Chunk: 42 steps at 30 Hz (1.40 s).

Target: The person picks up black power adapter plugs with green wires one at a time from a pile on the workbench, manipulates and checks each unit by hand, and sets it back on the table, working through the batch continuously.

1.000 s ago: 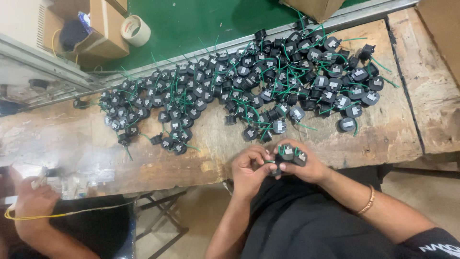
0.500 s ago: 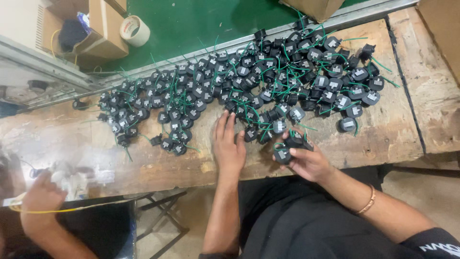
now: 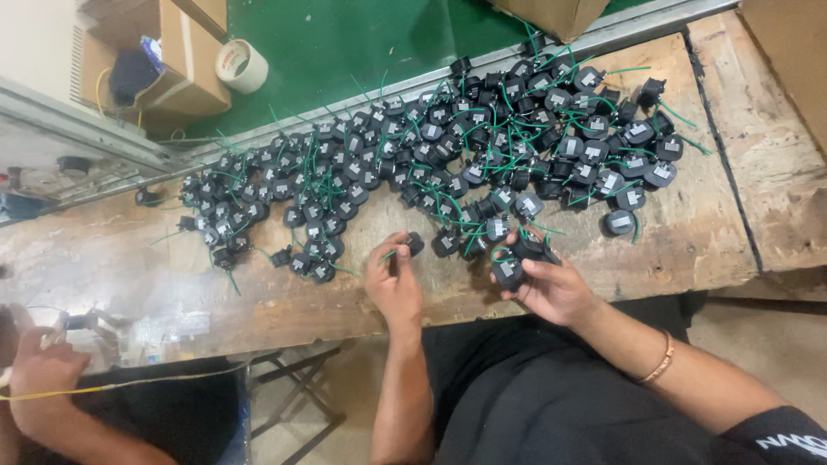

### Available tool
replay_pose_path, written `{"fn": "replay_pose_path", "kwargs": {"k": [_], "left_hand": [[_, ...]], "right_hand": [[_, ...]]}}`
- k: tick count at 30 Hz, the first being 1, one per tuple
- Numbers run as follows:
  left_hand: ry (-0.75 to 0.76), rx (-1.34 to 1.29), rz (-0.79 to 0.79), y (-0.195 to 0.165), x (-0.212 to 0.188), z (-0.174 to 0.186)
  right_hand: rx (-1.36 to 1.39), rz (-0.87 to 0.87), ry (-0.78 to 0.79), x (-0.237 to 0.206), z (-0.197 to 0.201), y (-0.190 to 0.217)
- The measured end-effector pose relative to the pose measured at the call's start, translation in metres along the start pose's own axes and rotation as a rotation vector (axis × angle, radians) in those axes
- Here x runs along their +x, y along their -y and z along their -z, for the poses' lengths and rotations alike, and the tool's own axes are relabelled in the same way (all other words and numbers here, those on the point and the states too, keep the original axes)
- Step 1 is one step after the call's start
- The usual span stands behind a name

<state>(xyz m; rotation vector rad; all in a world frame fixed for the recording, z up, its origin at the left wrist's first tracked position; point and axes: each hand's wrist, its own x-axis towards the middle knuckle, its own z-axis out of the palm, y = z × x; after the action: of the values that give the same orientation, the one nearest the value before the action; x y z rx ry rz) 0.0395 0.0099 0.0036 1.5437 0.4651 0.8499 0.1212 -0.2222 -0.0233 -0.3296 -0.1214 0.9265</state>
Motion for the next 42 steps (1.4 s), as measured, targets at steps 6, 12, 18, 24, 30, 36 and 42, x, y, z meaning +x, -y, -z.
{"fn": "replay_pose_path", "kwargs": {"k": [6, 12, 18, 24, 30, 36, 42], "left_hand": [[0.392, -0.550, -0.010, -0.037, -0.036, -0.006], [0.557, 0.172, -0.402, -0.069, -0.024, -0.034], [0.299, 0.184, -0.265, -0.062, -0.037, -0.033], [0.369, 0.127, -0.314, -0.053, -0.047, -0.019], [0.483, 0.119, -0.366, -0.060, -0.042, -0.014], [0.449, 0.077, -0.185, -0.041, -0.041, -0.010], [0.350, -0.502, 0.268, -0.013, -0.053, -0.024]], "right_hand": [[-0.014, -0.008, -0.033, -0.001, -0.003, -0.001], [-0.170, -0.020, -0.031, -0.004, -0.005, -0.003], [-0.191, -0.033, -0.056, -0.001, -0.013, -0.003], [-0.263, 0.033, -0.099, 0.000, -0.016, -0.004], [-0.329, 0.116, -0.068, 0.000, -0.015, -0.008], [-0.832, 0.287, -0.049, 0.001, -0.021, -0.007], [-1.208, 0.372, 0.063, 0.002, -0.026, 0.001]]}}
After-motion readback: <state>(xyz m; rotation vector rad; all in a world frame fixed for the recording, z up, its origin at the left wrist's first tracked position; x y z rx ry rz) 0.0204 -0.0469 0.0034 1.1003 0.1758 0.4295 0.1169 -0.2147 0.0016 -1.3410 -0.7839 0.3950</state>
